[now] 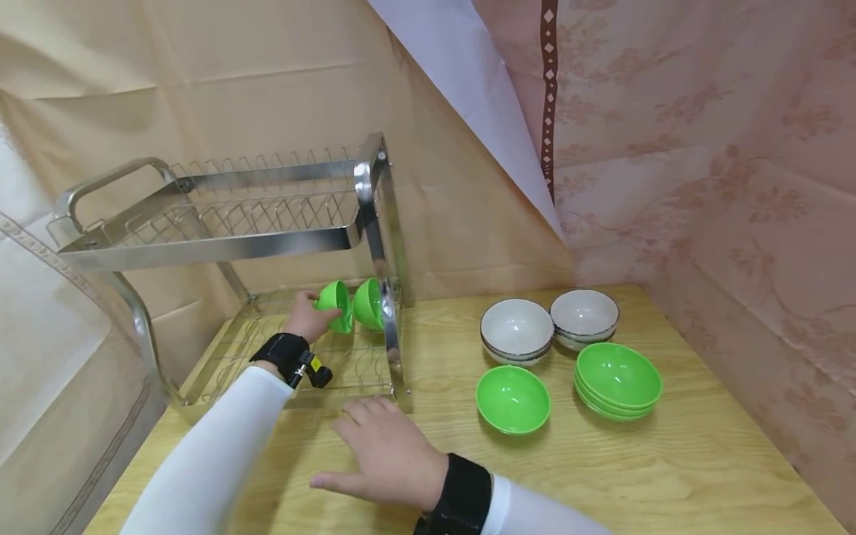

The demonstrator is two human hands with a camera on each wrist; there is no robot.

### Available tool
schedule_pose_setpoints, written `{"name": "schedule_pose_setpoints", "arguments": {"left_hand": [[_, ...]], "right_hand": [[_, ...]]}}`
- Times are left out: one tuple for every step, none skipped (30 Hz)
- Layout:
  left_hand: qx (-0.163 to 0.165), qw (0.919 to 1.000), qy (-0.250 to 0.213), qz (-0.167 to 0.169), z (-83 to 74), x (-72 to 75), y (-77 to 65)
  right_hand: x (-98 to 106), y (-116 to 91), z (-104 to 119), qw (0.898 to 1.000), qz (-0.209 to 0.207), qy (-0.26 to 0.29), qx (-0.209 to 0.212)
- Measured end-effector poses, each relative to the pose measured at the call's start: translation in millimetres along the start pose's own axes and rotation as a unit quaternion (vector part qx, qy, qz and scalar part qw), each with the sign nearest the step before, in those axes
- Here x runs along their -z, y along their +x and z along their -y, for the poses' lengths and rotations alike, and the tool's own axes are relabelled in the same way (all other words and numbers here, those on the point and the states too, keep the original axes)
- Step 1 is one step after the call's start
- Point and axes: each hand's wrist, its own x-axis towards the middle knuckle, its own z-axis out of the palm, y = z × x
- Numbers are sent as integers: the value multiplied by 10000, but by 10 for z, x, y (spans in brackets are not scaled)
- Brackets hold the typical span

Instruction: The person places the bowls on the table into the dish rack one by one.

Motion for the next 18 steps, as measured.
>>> {"name": "schedule_pose_setpoints", "arguments": {"left_hand": [[-2,10000,-9,42,2,-6,9],[-1,10000,-21,85,4,-10,16],[-22,9999,-28,121,5,-14,22],[-11,9999,-40,156,16,-11,23],[2,9998,-41,193,27,-8,24],[29,9997,-41,220,37,-4,25],[60,9997,-25,242,47,0,28],[94,9996,-11,252,58,5,30],[138,9996,-5,266,64,9,27],[174,9994,-6,283,69,15,24],[180,9994,2,289,71,21,19],[181,9994,11,291,69,26,11],[165,9994,9,297,63,31,0],[139,9995,1,299,59,36,-11],[124,9994,-21,315,58,35,-15],[81,9994,-10,341,65,32,-7],[48,9994,2,352,70,29,-4],[25,9993,8,378,77,24,0]], "right_hand": [[5,-4,0,10000,-8,4,-4],[8,-6,-2,10000,-13,4,-2],[10,-9,-5,10000,-13,5,-8],[12,-9,-2,10000,-8,10,-8],[13,-9,1,10000,0,18,-4],[15,-9,4,10000,16,38,-4],[16,-9,7,10000,28,54,-1],[18,-8,10,10000,42,74,1],[19,-7,11,9999,58,101,-1],[20,-5,11,9999,69,120,-4],[21,-4,10,9999,88,137,-20],[24,-3,10,9998,109,157,-42],[24,-2,7,9998,126,163,-60],[25,-1,4,9997,152,171,-81],[25,-2,1,9996,174,176,-101],[23,-4,-2,9996,191,181,-113],[23,-6,-5,9995,219,202,-122],[21,-9,-9,9994,246,222,-126]]}}
